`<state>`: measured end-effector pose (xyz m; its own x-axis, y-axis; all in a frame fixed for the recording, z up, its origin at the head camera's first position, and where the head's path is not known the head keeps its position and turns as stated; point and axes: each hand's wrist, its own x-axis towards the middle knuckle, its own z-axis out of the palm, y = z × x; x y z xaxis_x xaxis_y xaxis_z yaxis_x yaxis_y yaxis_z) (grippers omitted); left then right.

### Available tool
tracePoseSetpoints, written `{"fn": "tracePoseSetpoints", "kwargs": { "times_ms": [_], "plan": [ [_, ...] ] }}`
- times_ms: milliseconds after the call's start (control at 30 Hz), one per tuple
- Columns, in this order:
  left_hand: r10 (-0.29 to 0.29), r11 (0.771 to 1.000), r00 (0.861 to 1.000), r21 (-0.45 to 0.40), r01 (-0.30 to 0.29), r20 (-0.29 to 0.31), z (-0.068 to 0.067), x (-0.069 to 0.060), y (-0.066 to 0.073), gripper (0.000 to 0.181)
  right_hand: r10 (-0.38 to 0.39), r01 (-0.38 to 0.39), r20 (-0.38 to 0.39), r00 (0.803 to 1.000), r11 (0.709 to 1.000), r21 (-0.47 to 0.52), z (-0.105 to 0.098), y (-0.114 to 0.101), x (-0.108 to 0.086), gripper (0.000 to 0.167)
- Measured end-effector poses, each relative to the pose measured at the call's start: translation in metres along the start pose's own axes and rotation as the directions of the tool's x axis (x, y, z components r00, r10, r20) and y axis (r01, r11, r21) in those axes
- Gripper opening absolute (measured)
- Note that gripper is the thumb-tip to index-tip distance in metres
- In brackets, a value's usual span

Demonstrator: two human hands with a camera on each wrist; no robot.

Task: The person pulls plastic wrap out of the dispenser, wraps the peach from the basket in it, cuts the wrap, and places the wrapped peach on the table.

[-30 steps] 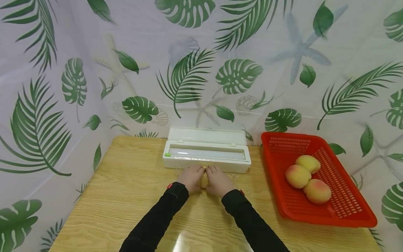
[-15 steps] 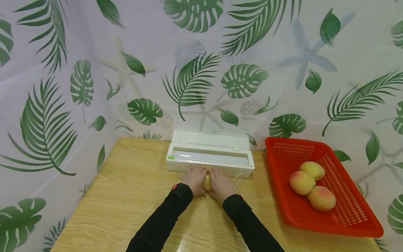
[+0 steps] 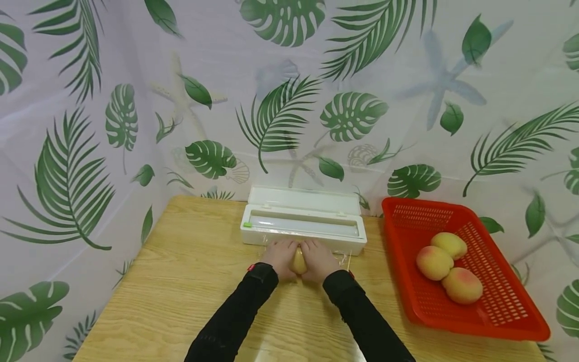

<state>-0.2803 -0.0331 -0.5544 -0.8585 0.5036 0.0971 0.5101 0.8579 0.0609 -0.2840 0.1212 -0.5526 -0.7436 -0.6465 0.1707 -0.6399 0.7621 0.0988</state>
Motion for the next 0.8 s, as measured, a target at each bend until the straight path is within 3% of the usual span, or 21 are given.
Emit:
{"fn": "tracePoseSetpoints", "kwargs": {
  "times_ms": [233,467,633,800],
  "plan": [
    [-0.019,1.0,1.0,-0.019,0.019,-0.004,0.001,-0.002,0.002,0.086,0.04,-0.046,0.054,0.998,0.993,0.113,-0.002,0.002,0.001,0.074],
    [-0.065,0.996,0.998,-0.057,0.064,-0.012,0.0,-0.001,0.006,0.072,0.089,-0.097,0.04,0.995,0.949,0.301,-0.001,0.005,0.0,0.07],
    [-0.07,0.995,0.997,-0.069,0.072,0.025,-0.008,0.001,0.006,0.068,0.097,-0.105,0.04,0.994,0.937,0.333,-0.001,0.006,0.0,0.069],
    [-0.069,0.998,0.997,-0.013,0.069,0.03,-0.011,0.001,0.006,0.076,0.116,-0.127,0.054,0.992,0.929,0.348,-0.004,0.005,-0.004,0.07]
  ]
}}
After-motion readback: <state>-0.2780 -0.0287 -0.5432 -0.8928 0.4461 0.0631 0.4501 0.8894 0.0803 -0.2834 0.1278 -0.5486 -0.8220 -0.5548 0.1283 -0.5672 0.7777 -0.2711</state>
